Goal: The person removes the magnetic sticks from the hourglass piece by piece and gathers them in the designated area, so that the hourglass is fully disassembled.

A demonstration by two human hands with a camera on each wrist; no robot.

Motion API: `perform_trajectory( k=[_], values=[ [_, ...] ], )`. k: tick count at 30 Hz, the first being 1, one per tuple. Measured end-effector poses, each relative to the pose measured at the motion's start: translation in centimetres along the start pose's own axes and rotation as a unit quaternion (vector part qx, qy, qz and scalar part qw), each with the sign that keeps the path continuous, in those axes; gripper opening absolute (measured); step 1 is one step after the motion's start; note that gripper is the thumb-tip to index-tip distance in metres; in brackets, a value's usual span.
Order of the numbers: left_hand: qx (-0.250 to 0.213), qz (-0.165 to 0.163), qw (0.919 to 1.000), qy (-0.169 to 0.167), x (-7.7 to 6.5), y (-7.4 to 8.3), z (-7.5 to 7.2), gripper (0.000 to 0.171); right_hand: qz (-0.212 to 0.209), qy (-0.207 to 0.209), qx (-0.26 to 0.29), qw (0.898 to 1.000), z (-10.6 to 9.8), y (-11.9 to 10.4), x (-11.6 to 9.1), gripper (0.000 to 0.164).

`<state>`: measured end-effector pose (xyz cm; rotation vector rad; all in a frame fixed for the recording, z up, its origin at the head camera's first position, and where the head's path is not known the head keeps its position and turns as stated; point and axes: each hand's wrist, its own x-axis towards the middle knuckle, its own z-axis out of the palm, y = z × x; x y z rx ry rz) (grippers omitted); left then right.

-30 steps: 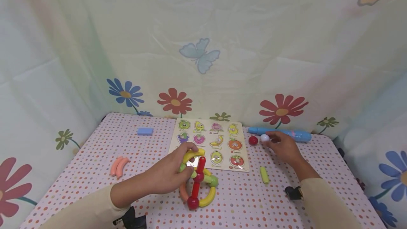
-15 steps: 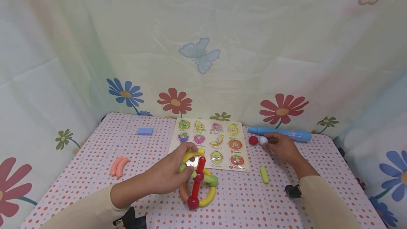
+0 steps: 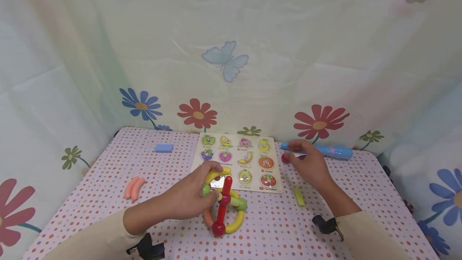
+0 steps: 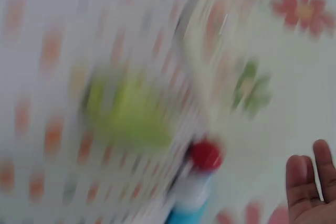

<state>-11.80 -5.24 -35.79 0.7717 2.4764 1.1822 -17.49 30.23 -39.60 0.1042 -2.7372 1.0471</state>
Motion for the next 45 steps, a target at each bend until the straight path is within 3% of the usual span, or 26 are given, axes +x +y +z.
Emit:
perform_trajectory(
  k=[4, 9, 14, 19, 25, 31, 36, 40, 42, 45],
  values=[
    [-0.036, -0.014, 0.9992, -0.010, -0.2, 0.0, -0.2, 0.059, -0.079, -0.011, 0.019, 0.997, 1.9, -3.8, -2.1, 0.031],
    [-0.067, -0.017, 0.9973, -0.023, -0.4, -0.2, -0.3, 0.060, -0.151, -0.044, 0.082, 0.984, 4.3, -6.4, -4.3, 0.036],
    [-0.062, 0.001, 0.9980, -0.015, -0.4, -0.6, -0.2, 0.062, -0.144, -0.086, 0.128, 0.977, 5.6, -8.1, -5.8, 0.039],
    [-0.062, 0.019, 0.9979, -0.008, -0.4, -1.0, -0.2, 0.063, -0.119, -0.104, 0.140, 0.977, 6.7, -9.2, -6.6, 0.040],
    [-0.081, 0.024, 0.9963, -0.015, -0.3, -1.2, -0.2, 0.063, -0.139, -0.081, 0.130, 0.978, 7.0, -10.1, -6.7, 0.048],
    [-0.051, 0.045, 0.9977, -0.006, -0.2, -1.4, -0.2, 0.065, -0.187, -0.048, 0.116, 0.974, 6.9, -11.0, -6.5, 0.053],
    [-0.046, 0.053, 0.9975, -0.005, -0.2, -1.5, -0.2, 0.058, -0.236, 0.024, 0.070, 0.969, 7.1, -11.3, -6.6, 0.046],
    [-0.036, 0.065, 0.9972, -0.005, -0.4, -1.7, -0.2, 0.048, -0.297, 0.067, 0.048, 0.951, 7.1, -11.7, -7.2, 0.027],
    [-0.027, 0.073, 0.9970, -0.004, -0.5, -1.8, -0.3, 0.044, -0.351, 0.079, 0.042, 0.932, 7.3, -12.2, -7.5, 0.022],
    [-0.029, 0.089, 0.9956, -0.006, -0.7, -1.9, -0.5, 0.041, -0.424, 0.086, 0.027, 0.901, 7.7, -13.1, -7.8, 0.030]
  ],
)
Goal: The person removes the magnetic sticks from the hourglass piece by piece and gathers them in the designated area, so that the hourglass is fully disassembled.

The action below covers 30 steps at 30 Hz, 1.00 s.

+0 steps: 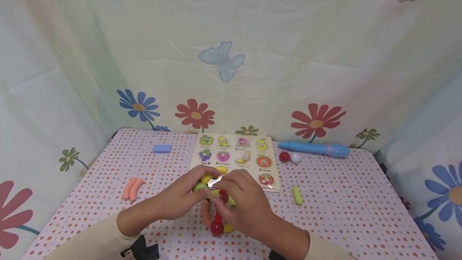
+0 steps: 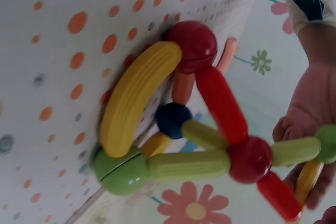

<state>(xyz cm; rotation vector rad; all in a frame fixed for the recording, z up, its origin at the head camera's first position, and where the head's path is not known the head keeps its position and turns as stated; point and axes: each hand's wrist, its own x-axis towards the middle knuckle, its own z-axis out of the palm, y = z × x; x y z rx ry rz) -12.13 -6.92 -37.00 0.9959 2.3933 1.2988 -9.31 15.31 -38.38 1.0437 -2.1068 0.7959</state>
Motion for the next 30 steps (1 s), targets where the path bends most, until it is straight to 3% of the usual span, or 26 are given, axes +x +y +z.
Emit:
perform_trajectory(
  k=[3, 9, 21, 30],
  values=[
    [0.000, 0.020, 0.9998, -0.001, -0.1, -0.1, -0.2, 0.052, -0.032, -0.013, -0.017, 0.999, 0.6, -0.6, 0.4, 0.031],
    [0.009, 0.035, 0.9994, -0.004, -0.4, -0.2, -0.4, 0.058, -0.019, -0.045, -0.069, 0.996, 1.4, -1.4, 1.0, 0.054],
    [-0.013, 0.015, 0.9998, -0.006, -0.7, -0.5, -1.2, 0.054, -0.007, -0.056, -0.076, 0.995, 1.5, -1.7, 1.0, 0.038],
    [0.040, 0.039, 0.9983, -0.014, -0.8, -1.3, -2.1, 0.050, -0.027, -0.025, -0.076, 0.996, 1.0, -1.6, 0.5, 0.028]
  ],
)
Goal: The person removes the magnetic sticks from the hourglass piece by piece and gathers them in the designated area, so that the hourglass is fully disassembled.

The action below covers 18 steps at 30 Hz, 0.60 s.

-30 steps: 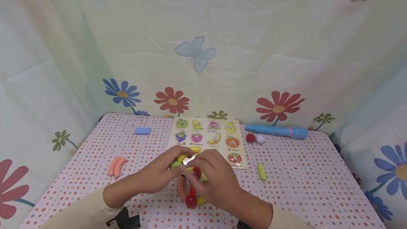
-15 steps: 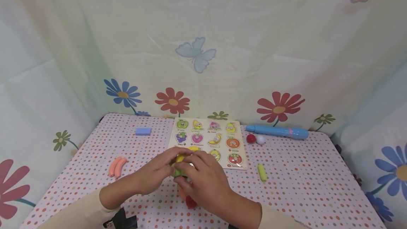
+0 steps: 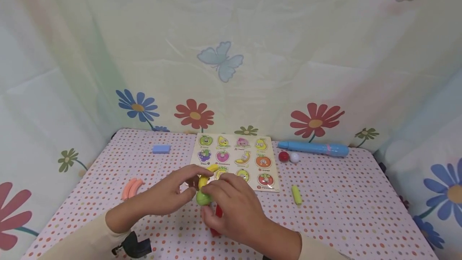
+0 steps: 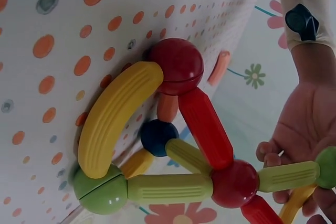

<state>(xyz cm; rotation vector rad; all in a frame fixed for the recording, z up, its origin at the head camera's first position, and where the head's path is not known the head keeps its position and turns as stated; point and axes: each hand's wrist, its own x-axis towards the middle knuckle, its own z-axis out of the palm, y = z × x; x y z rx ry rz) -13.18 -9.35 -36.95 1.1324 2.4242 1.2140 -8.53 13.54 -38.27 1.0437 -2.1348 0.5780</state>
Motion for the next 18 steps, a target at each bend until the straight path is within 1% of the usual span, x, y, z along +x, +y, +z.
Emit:
perform_trajectory(
  k=[2, 5, 11, 15, 18],
  values=[
    [0.014, 0.007, 0.9998, -0.010, 0.0, -0.2, -0.2, 0.048, -0.006, 0.004, 0.001, 1.000, -0.1, 0.1, -0.1, 0.029],
    [0.029, 0.011, 0.9993, -0.020, 0.0, -0.5, -0.4, 0.047, -0.009, -0.002, 0.005, 1.000, -0.2, 0.1, -0.2, 0.033],
    [0.046, 0.015, 0.9987, -0.012, 0.3, -0.9, -0.6, 0.045, -0.001, -0.008, 0.015, 1.000, -0.2, 0.1, -0.3, 0.035],
    [0.057, 0.027, 0.9979, -0.012, 0.4, -1.2, -0.7, 0.044, -0.003, 0.003, 0.019, 1.000, -0.2, 0.2, -0.3, 0.034],
    [0.065, 0.038, 0.9971, -0.007, 0.5, -1.4, -0.8, 0.041, 0.000, 0.001, 0.021, 1.000, -0.2, 0.2, -0.4, 0.037]
  ],
)
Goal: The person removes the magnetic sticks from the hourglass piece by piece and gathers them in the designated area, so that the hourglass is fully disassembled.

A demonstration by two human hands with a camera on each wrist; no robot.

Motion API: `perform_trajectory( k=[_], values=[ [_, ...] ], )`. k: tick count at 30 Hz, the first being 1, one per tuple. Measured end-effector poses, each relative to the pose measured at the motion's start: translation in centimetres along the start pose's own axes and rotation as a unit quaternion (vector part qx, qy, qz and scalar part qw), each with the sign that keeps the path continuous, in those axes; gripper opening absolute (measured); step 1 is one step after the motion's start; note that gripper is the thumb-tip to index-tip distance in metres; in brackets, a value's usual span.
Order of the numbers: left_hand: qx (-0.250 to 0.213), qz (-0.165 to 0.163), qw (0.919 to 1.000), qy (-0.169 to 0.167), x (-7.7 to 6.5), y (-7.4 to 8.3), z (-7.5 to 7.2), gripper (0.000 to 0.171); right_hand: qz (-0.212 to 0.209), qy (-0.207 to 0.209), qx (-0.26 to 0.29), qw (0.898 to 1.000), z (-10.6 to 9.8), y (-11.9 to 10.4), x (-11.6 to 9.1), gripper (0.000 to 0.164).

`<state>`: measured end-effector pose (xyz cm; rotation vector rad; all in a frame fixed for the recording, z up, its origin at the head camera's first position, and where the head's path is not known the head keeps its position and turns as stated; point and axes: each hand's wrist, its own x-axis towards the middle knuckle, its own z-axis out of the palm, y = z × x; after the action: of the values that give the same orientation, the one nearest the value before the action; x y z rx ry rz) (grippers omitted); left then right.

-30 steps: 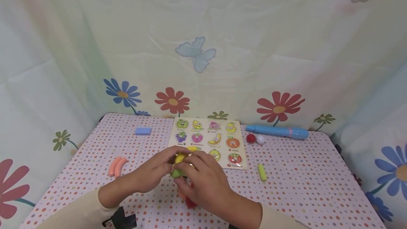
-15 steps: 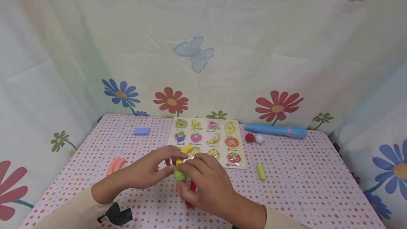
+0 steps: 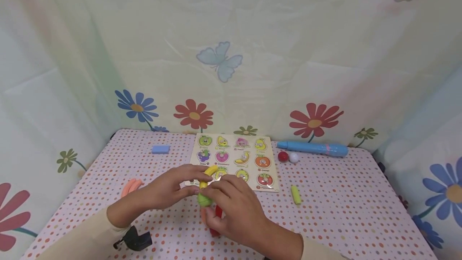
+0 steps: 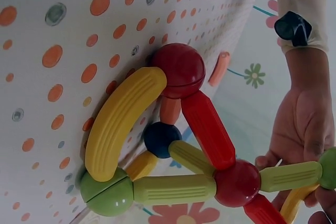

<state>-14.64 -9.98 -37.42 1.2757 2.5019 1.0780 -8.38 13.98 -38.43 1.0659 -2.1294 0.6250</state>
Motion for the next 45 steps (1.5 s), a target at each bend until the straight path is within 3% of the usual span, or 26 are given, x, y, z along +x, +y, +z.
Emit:
perform_trajectory(
  k=[5, 11, 17, 29, 35, 45],
  values=[
    [0.015, 0.030, 0.9994, 0.009, 0.1, -0.2, -0.3, 0.035, 0.010, -0.021, 0.002, 1.000, -0.2, -0.1, -0.1, 0.040],
    [0.036, 0.062, 0.9974, 0.000, 0.2, -0.4, 0.0, 0.040, 0.012, -0.019, 0.001, 1.000, -0.2, -0.2, -0.1, 0.041],
    [0.093, 0.089, 0.9913, 0.027, 0.4, -0.5, 0.5, 0.034, 0.015, -0.022, 0.007, 1.000, -0.3, -0.1, -0.2, 0.044],
    [0.131, 0.106, 0.9854, 0.026, 0.1, -0.7, 0.3, 0.028, 0.011, -0.010, 0.011, 1.000, -0.2, 0.2, -0.2, 0.037],
    [0.159, 0.075, 0.9837, 0.037, -1.1, -1.3, -0.3, 0.034, 0.011, -0.002, 0.010, 1.000, -0.2, 0.2, -0.2, 0.034],
    [0.198, -0.057, 0.9786, 0.008, -4.7, -4.1, -0.4, 0.035, 0.012, 0.001, 0.014, 1.000, -0.3, 0.2, -0.1, 0.033]
  ],
)
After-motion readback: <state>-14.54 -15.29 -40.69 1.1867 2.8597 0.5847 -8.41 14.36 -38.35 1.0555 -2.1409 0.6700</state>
